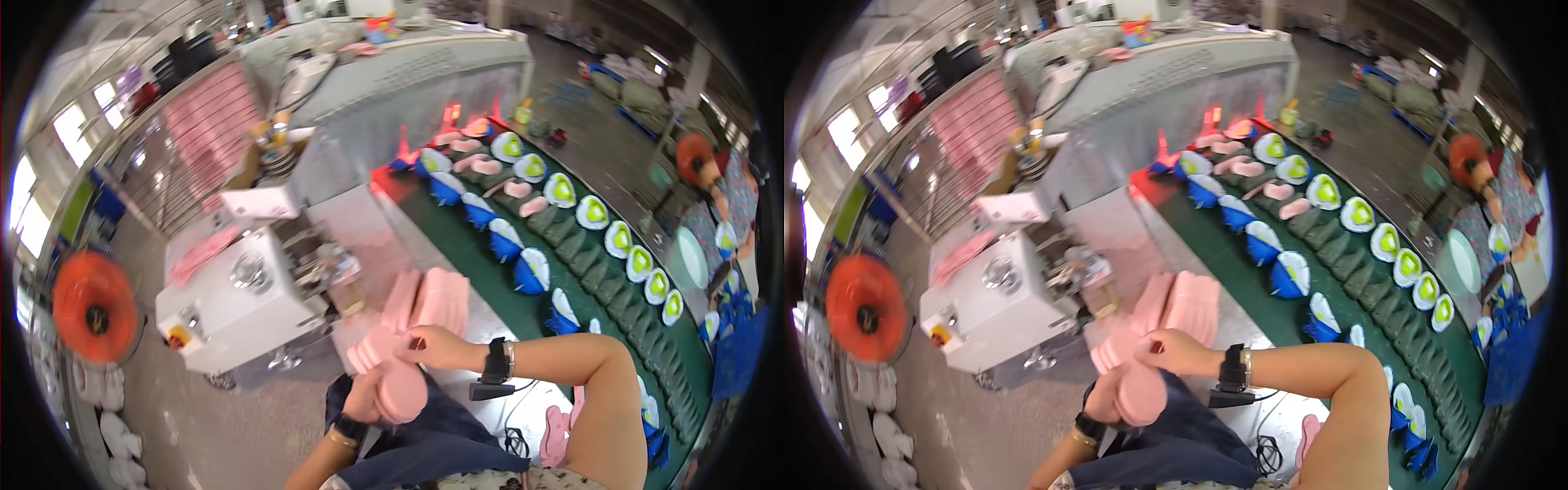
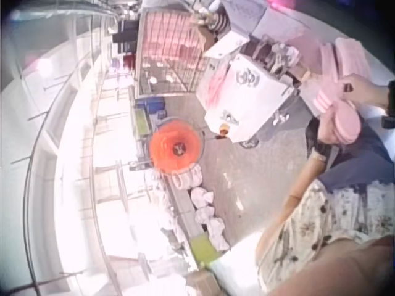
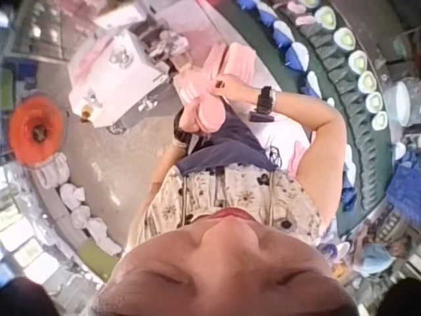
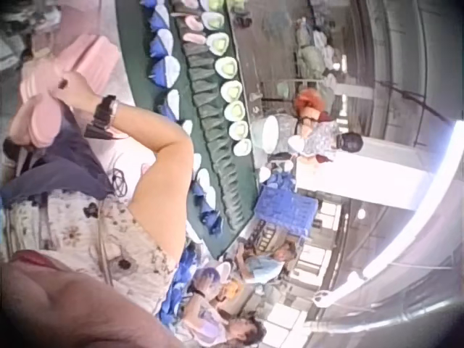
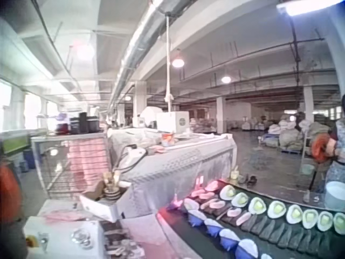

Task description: The person assembles pink slipper soles by inserting them into blue and green molds on a conveyor belt. They retrieve a stack of pink soles from a large white sack and repeatedly place them into the molds as they pass by.

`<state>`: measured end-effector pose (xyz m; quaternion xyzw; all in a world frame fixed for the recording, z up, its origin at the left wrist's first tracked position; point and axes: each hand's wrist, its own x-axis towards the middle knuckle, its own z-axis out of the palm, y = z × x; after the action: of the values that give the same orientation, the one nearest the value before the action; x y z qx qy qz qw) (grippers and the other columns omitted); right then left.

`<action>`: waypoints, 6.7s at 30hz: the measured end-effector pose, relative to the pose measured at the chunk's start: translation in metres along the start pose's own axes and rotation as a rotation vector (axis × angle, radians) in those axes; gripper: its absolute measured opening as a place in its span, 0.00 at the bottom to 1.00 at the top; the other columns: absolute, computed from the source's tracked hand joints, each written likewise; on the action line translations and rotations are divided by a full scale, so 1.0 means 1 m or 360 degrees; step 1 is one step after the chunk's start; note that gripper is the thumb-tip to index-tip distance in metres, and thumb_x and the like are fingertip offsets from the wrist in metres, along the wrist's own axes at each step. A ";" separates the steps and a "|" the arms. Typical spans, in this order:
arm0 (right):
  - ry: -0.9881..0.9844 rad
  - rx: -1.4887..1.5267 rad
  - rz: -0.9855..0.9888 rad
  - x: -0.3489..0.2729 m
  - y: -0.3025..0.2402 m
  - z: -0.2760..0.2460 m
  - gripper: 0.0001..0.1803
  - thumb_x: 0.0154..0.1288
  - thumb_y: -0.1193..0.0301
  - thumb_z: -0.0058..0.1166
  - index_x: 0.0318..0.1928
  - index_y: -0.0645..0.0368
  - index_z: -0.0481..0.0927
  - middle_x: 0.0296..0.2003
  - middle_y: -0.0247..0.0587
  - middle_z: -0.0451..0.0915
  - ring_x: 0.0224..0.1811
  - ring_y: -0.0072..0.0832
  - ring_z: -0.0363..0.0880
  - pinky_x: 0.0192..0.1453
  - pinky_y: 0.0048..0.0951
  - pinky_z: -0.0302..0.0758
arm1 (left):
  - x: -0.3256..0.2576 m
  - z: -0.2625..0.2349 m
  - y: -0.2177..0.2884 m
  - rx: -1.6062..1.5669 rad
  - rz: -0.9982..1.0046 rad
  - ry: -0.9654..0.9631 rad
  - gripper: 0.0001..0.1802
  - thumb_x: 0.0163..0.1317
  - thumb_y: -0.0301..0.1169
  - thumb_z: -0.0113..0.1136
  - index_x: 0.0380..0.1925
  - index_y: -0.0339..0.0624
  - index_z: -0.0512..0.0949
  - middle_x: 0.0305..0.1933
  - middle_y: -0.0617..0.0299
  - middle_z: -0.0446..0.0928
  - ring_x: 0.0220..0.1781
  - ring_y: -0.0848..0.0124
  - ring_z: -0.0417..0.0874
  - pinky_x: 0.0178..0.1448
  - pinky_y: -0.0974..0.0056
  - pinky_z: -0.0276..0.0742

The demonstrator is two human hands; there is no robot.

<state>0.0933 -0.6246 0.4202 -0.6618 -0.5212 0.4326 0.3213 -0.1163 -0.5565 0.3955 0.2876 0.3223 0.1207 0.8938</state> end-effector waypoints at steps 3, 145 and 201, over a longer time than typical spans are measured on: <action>0.0111 0.0588 0.0096 0.012 -0.009 0.016 0.15 0.63 0.60 0.59 0.34 0.61 0.78 0.29 0.34 0.79 0.30 0.20 0.76 0.32 0.27 0.72 | -0.012 -0.028 -0.012 -0.0425 -0.0139 0.0083 0.20 0.67 0.35 0.52 0.53 0.32 0.71 0.51 0.55 0.77 0.52 0.65 0.79 0.58 0.60 0.75; 0.0911 -0.0727 0.0078 0.120 0.016 -0.027 0.17 0.58 0.66 0.56 0.46 0.62 0.74 0.39 0.52 0.81 0.40 0.47 0.81 0.43 0.43 0.78 | -0.109 -0.062 -0.002 -0.0417 -0.0272 -0.0099 0.25 0.64 0.31 0.48 0.59 0.30 0.63 0.58 0.47 0.72 0.59 0.56 0.75 0.64 0.55 0.70; 0.0590 0.0336 -0.0033 0.007 -0.030 0.077 0.09 0.60 0.72 0.56 0.38 0.64 0.76 0.32 0.39 0.80 0.35 0.22 0.78 0.40 0.25 0.74 | -0.081 -0.026 0.015 -0.0403 0.0023 0.0033 0.23 0.68 0.39 0.51 0.57 0.35 0.68 0.51 0.53 0.76 0.51 0.63 0.80 0.55 0.59 0.77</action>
<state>0.0117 -0.6127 0.4127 -0.6873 -0.4118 0.3523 0.4836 -0.1954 -0.5653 0.4287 0.1733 0.3115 0.1697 0.9188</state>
